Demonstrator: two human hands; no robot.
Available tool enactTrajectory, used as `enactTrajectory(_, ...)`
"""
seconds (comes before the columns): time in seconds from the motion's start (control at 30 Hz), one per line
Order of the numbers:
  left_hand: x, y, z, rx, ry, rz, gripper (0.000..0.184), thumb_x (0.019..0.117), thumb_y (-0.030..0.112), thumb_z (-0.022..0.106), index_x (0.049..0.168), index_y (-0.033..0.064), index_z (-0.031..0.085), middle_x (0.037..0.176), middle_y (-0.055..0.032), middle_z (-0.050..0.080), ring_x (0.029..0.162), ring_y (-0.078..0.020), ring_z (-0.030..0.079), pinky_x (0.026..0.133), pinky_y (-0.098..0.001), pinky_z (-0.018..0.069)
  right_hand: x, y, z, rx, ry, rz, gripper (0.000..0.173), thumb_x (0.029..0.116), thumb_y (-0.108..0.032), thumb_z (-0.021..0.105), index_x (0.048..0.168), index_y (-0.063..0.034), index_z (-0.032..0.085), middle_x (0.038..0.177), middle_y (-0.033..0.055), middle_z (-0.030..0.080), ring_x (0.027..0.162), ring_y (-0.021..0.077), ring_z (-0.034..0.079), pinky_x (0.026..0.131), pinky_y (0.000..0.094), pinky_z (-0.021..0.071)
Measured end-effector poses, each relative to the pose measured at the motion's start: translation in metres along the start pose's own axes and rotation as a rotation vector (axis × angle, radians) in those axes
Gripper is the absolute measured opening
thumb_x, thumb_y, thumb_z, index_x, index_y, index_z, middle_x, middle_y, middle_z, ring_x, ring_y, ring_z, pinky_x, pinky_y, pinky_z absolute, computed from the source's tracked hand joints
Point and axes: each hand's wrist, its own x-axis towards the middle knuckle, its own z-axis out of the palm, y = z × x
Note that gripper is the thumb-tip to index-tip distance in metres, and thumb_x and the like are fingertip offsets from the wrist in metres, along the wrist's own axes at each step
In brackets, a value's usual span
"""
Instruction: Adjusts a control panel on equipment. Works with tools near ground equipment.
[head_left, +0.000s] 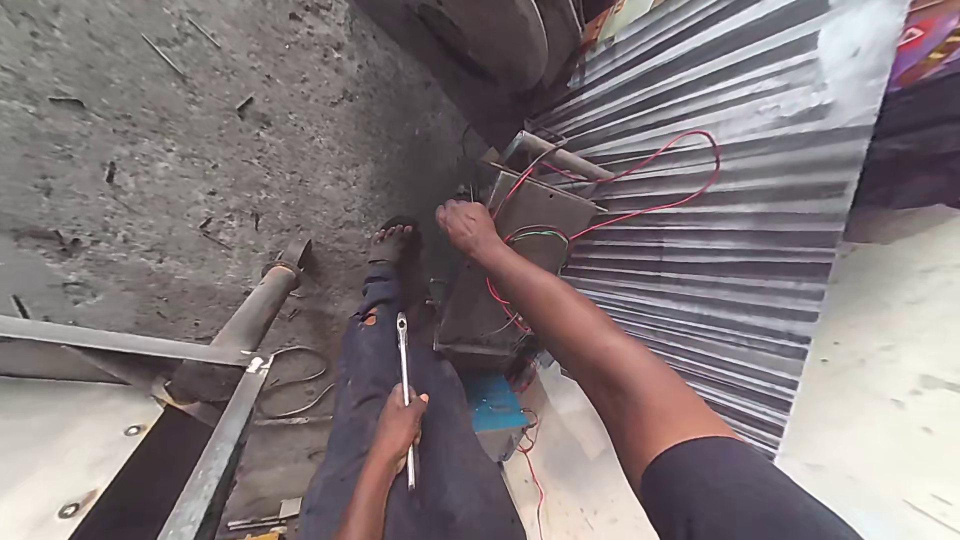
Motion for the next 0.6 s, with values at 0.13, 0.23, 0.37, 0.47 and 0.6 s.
enactTrajectory(0.13, -0.001, -0.001, -0.001, 0.006, -0.002, -0.005, 0.014, 0.1021, 0.011, 0.059, 0.107, 0.0068, 0.047, 0.065, -0.0029, 0.044, 0.044, -0.0124, 0.041, 0.040, -0.0263, 0.0397, 0.016, -0.003, -0.032, 0.034, -0.221, -0.075, 0.022, 0.1035, -0.012, 0.050, 0.103, -0.0016, 0.069, 0.108, 0.0199, 0.070, 0.106, 0.0395, 0.068, 0.085, 0.0585, 0.0545)
enactTrajectory(0.23, -0.001, 0.001, -0.001, -0.010, -0.006, -0.003, 0.014, 0.1024, 0.011, 0.059, 0.105, 0.0068, 0.046, 0.065, -0.0027, 0.043, 0.044, -0.0120, 0.040, 0.040, -0.0257, 0.0390, 0.018, -0.012, -0.050, 0.010, -0.345, -0.028, 0.020, 0.1039, -0.012, 0.051, 0.106, -0.0046, 0.070, 0.111, 0.0193, 0.070, 0.109, 0.0393, 0.067, 0.083, 0.0599, 0.0551)
enactTrajectory(0.37, -0.002, 0.003, 0.000, -0.035, -0.001, -0.007, 0.014, 0.1024, 0.010, 0.059, 0.107, 0.0063, 0.046, 0.066, -0.0032, 0.044, 0.044, -0.0118, 0.041, 0.040, -0.0253, 0.0392, 0.017, -0.015, -0.046, 0.005, -0.374, -0.001, 0.021, 0.1043, -0.013, 0.051, 0.108, -0.0043, 0.070, 0.113, 0.0198, 0.069, 0.110, 0.0398, 0.067, 0.083, 0.0600, 0.0554)
enactTrajectory(0.47, -0.002, 0.006, 0.002, -0.044, -0.006, -0.013, 0.013, 0.1029, 0.010, 0.058, 0.106, 0.0068, 0.046, 0.066, -0.0034, 0.044, 0.044, -0.0118, 0.040, 0.039, -0.0251, 0.0384, 0.019, -0.018, -0.046, 0.042, -0.346, 0.041, 0.026, 0.1059, -0.016, 0.048, 0.106, -0.0031, 0.070, 0.111, 0.0207, 0.070, 0.109, 0.0398, 0.068, 0.083, 0.0602, 0.0555)
enactTrajectory(0.6, -0.004, 0.007, 0.002, -0.037, -0.003, -0.015, 0.014, 0.1023, 0.010, 0.059, 0.106, 0.0069, 0.046, 0.066, -0.0035, 0.045, 0.043, -0.0119, 0.040, 0.039, -0.0252, 0.0385, 0.022, -0.021, -0.048, 0.035, -0.328, 0.040, 0.021, 0.1035, -0.011, 0.050, 0.104, -0.0021, 0.069, 0.109, 0.0211, 0.070, 0.107, 0.0398, 0.068, 0.081, 0.0593, 0.0566)
